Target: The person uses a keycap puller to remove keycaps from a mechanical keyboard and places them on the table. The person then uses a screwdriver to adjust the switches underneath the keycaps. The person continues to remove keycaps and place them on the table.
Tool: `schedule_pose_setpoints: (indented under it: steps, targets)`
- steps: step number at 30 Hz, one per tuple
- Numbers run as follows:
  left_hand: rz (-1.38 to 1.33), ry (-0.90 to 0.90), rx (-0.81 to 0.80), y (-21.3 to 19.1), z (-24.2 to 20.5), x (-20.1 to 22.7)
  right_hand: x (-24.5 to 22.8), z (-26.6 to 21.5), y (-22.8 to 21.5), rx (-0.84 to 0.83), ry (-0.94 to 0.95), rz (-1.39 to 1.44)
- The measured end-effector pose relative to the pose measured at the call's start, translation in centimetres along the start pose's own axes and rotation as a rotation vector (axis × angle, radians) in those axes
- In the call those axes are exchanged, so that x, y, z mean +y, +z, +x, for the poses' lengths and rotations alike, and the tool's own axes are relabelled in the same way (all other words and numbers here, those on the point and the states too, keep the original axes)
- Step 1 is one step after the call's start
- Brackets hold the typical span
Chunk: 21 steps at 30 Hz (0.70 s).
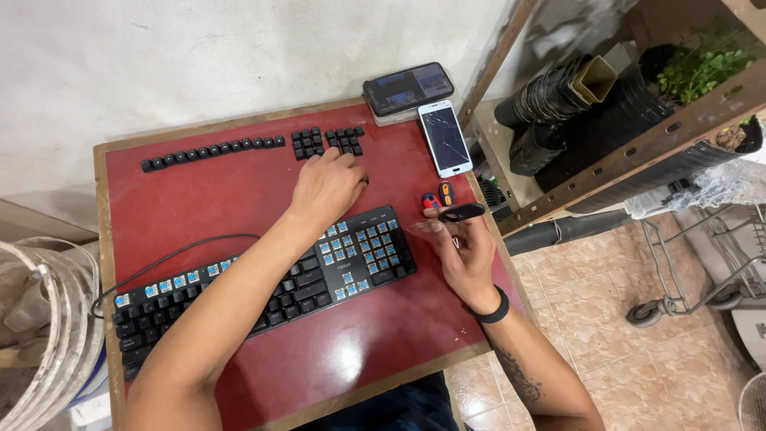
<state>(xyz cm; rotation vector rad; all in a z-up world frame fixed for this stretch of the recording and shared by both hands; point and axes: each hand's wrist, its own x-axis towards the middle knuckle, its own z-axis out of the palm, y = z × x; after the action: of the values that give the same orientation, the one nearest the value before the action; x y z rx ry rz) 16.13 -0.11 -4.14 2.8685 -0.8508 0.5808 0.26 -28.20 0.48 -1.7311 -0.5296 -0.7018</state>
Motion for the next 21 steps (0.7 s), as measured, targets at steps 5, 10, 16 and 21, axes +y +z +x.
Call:
schedule_pose_setpoints:
  steps: [5, 10, 16, 21]
  targets:
    - [-0.038, -0.031, 0.04, 2.1, 2.3, -0.6, 0.6, -0.2, -0.4, 0.003, 0.006, -0.04]
    - [-0.013, -0.054, -0.002, 2.1, 3.3, -0.9, -0.2, 0.1, -0.7, -0.012, 0.003, -0.038]
    - [0.003, -0.081, -0.07, 2.1, 3.7, -2.0, -0.7, 0.4, -0.7, -0.023, -0.019, -0.039]
    - [0.013, -0.076, -0.058, 1.7, 3.6, -2.1, -0.5, 0.5, -0.7, -0.029, -0.042, -0.043]
